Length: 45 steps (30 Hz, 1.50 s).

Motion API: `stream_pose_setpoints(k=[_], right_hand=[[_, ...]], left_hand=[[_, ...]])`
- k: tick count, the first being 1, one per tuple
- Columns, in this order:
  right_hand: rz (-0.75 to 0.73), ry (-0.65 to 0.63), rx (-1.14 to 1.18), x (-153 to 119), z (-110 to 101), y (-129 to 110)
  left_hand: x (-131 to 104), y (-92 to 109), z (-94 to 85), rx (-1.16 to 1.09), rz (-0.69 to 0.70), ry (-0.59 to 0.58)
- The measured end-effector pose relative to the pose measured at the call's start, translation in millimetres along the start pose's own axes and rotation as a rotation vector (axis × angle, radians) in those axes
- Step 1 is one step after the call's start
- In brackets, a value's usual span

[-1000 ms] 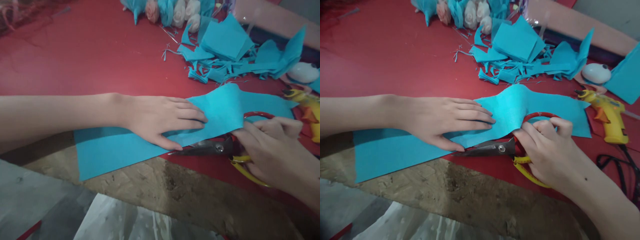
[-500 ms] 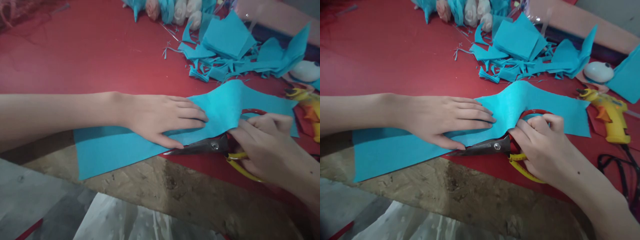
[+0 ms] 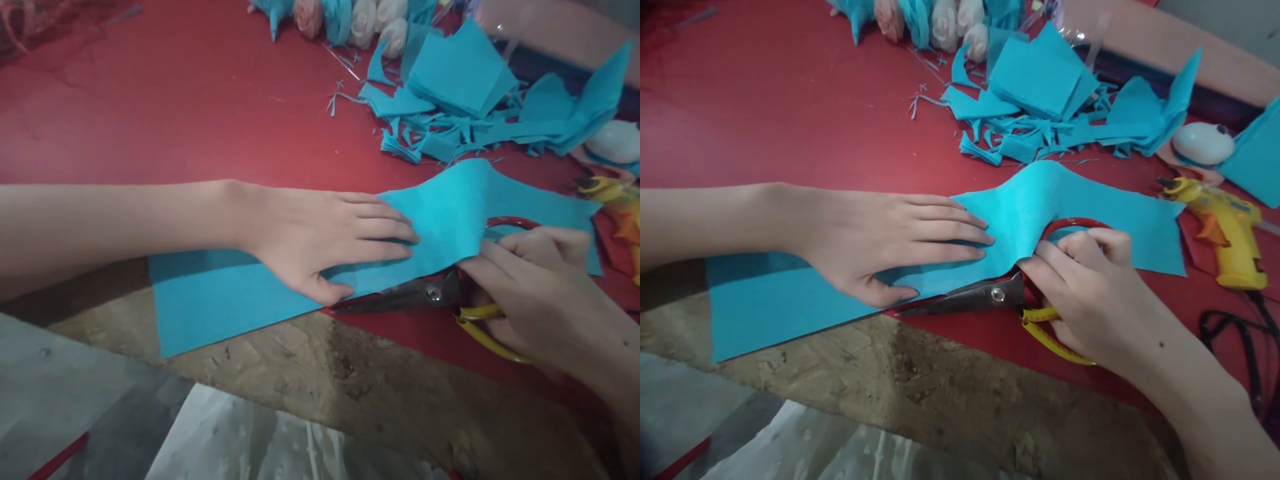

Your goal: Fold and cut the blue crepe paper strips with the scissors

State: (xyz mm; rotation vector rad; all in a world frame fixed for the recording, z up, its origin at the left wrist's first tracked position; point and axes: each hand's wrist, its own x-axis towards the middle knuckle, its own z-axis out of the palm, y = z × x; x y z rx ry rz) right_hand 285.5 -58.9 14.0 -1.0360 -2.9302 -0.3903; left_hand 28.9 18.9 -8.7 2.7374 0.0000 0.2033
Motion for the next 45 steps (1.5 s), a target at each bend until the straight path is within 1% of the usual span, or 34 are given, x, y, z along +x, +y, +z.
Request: stream_pose_setpoints(k=[6,11,16,18,21,26,29,38,41,45], right_hand=[[0.0,-0.006,-0.007,0,-1,-1],[-0.008,-0.001,-0.016,1,0,-2],[-0.005,0.029,-0.001,0,2,-2],[0.006,0.035,-0.005,-1,3,-2],[0.013,0.031,-0.021,-2,4,-3],[0.006,0.019,-0.067,0,4,-3],[0.003,0.01,-0.071,3,4,-2],[-0.016,0.005,-0.044,2,4,0],[-0.027,0.008,-0.012,3,5,1],[-0.04,0.011,0.035,5,5,5]], left_hand=[[-1,2,-7.1,-0.07,-0.03,-0.008],[-14,9,-16.9,-0.038,-0.042,-0.049],[-29,8,-10.9,-0.037,-0.09,-0.122],[-31,6,-7.4,-0.033,-0.08,-0.105],[-31,5,-5.2,-0.037,-0.065,-0.065],[-30,6,-5.7,-0.037,-0.088,-0.102],[-31,6,-5.9,-0.039,-0.095,-0.106],[-31,5,-4.5,0.0,-0.067,-0.081],[-31,5,-4.8,0.019,-0.067,-0.095],[-31,6,-5.9,-0.01,-0.104,-0.122]])
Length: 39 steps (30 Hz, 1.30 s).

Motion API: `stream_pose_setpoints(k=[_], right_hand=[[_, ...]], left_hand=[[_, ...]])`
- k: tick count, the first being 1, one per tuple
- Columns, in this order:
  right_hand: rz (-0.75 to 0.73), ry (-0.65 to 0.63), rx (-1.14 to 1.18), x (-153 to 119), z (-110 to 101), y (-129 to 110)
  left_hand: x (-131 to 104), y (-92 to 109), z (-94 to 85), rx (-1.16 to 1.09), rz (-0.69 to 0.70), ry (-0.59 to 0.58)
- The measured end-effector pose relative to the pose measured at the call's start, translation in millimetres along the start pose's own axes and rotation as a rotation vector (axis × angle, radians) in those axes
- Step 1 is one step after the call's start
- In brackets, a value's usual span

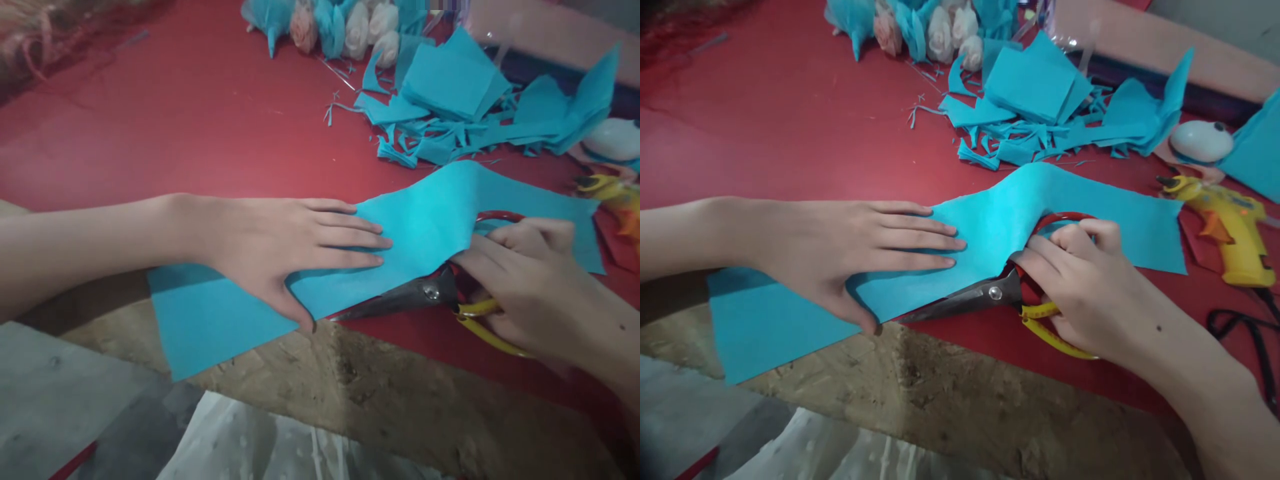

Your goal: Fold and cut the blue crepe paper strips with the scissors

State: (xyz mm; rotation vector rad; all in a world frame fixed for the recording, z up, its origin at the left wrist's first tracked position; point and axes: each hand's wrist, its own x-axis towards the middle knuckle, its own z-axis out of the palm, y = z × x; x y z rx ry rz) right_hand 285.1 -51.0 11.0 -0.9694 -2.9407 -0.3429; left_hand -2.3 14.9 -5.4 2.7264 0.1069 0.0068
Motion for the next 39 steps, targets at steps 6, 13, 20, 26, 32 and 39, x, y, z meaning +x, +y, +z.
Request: stream_pose_setpoints(k=[6,13,20,26,32,39], right_hand=[[-0.001,-0.007,0.02,2,0,3],[-0.015,0.019,0.082,0,-3,6],[-0.021,0.009,0.128,-2,-5,9],[-0.013,0.007,0.149,-4,-8,12],[-0.029,0.048,0.164,-6,-11,13],[-0.019,0.002,0.097,-6,-12,10]], left_hand=[[1,-1,0.8,0.014,0.009,0.009],[1,0,0.5,0.036,0.006,0.006],[1,0,-0.1,0.034,0.017,0.021],[1,0,0.2,0.06,0.017,0.01],[2,0,0.0,0.073,0.003,-0.011],[2,0,-0.9,0.055,0.008,-0.006]])
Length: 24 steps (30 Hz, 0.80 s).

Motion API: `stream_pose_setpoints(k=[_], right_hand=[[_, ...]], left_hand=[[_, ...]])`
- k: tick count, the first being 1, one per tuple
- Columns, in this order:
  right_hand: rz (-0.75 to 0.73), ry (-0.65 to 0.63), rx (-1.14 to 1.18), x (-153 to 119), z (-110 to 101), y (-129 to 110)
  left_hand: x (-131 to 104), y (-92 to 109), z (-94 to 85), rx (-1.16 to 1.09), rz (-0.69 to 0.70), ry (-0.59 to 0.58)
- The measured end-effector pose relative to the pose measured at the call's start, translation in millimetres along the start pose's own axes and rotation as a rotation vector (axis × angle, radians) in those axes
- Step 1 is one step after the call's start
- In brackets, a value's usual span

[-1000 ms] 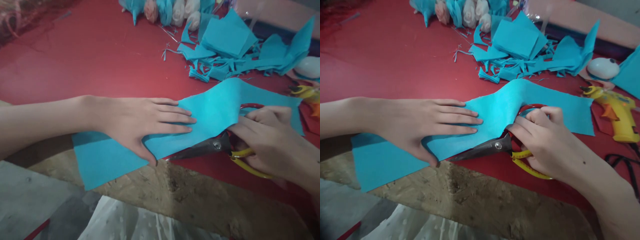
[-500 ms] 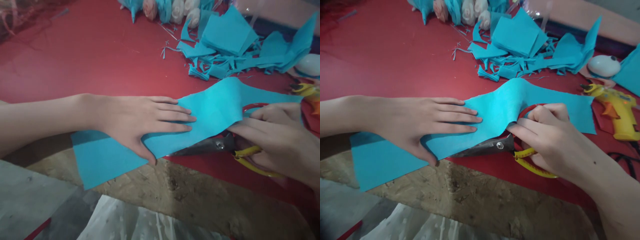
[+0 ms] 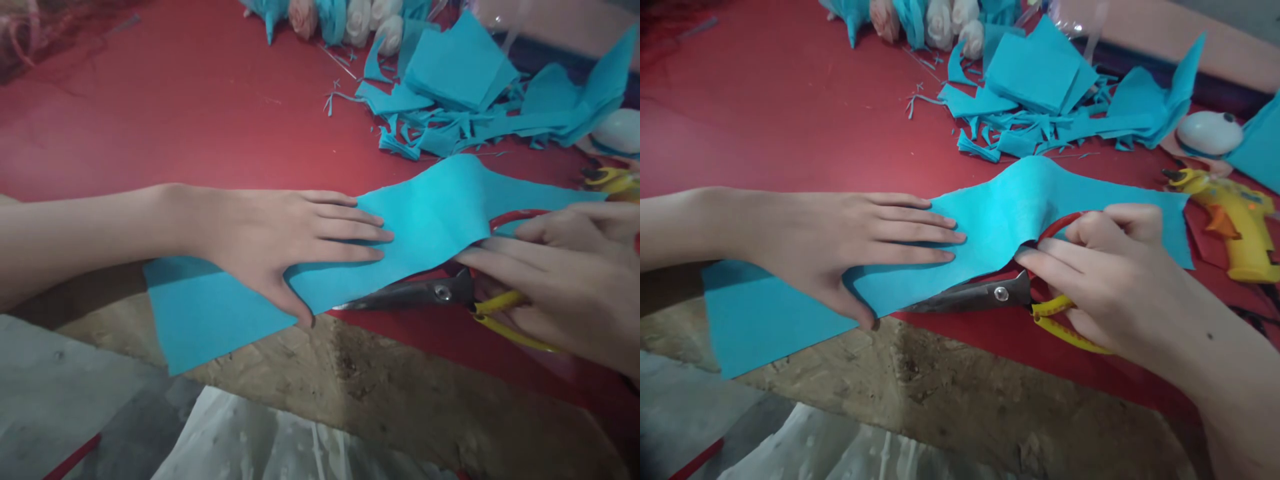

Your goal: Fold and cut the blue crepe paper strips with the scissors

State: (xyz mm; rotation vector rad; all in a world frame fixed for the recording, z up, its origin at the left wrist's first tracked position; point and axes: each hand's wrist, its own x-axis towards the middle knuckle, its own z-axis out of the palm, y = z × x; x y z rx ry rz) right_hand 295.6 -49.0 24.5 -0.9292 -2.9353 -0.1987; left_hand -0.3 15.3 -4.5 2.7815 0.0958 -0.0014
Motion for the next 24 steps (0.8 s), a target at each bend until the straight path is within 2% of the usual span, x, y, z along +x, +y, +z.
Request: stream_pose_setpoints(k=[8,11,16,24], right_hand=[[0.015,-0.068,-0.178,0.5,-2.1,-5.6],[0.017,-0.061,-0.176,0.0,-2.5,-5.2],[0.021,-0.057,-0.17,-3.5,-3.5,-2.6],[0.024,-0.069,-0.2,-4.3,0.2,-2.4]], left_hand=[[-0.3,0.0,-0.2,-0.039,-0.003,0.011],[-0.2,0.4,-0.2,-0.062,-0.011,0.02],[-0.4,0.8,1.1,-0.091,0.021,0.107],[-0.4,-0.3,1.7,-0.077,0.024,0.08]])
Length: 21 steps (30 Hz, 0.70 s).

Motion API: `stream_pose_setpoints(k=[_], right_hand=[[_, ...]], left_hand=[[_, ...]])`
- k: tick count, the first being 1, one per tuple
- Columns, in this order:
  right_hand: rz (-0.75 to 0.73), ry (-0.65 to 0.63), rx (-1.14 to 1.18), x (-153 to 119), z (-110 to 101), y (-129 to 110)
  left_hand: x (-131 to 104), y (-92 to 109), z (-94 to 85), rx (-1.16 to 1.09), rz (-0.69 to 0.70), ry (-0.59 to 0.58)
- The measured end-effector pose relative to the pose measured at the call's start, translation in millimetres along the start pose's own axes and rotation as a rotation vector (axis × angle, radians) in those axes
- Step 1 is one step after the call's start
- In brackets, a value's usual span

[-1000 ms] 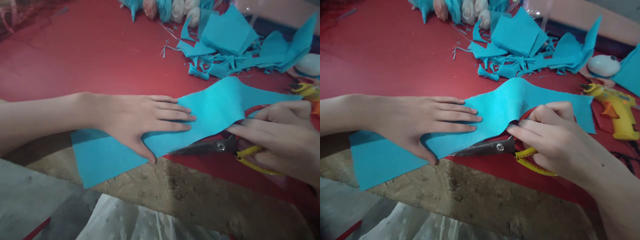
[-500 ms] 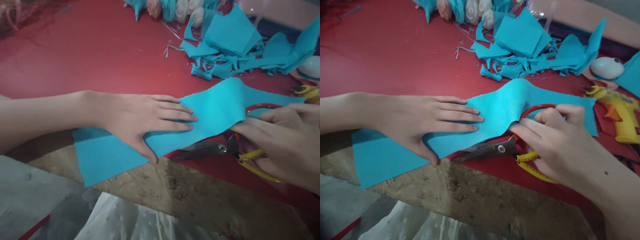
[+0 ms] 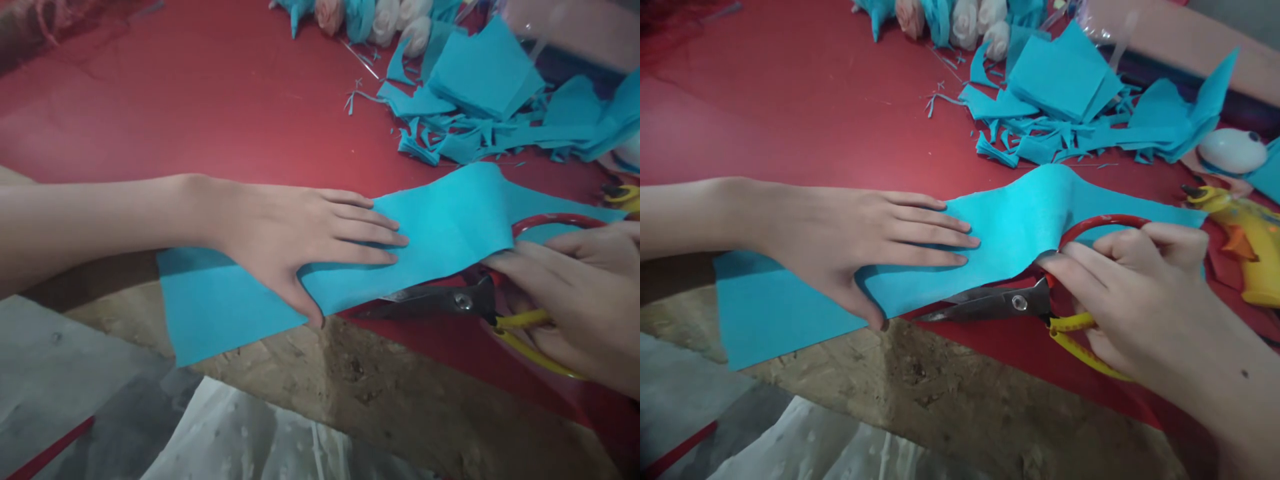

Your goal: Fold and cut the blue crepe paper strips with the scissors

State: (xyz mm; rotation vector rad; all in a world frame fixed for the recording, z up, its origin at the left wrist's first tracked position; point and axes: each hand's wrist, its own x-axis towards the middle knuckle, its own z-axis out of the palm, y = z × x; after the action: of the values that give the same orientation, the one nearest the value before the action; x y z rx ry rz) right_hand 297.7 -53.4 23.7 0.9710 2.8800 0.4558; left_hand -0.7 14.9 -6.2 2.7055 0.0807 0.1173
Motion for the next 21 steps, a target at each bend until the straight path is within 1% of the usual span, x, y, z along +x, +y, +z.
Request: stream_pose_setpoints(k=[5,10,14,17,21], right_hand=[[-0.009,0.016,0.013,9,0,-5],[-0.007,0.004,0.049,15,-2,-9],[-0.032,0.04,0.036,19,-1,-10],[-0.057,0.057,0.042,21,0,-11],[-0.061,0.04,0.06,23,1,-11]], left_hand=[[1,1,-0.8,-0.023,-0.019,0.008],[1,1,-1.0,-0.042,-0.051,-0.057],[1,1,-0.6,-0.033,-0.033,0.0],[0,1,-0.7,0.005,-0.025,-0.015],[0,0,-0.4,0.033,-0.003,-0.017]])
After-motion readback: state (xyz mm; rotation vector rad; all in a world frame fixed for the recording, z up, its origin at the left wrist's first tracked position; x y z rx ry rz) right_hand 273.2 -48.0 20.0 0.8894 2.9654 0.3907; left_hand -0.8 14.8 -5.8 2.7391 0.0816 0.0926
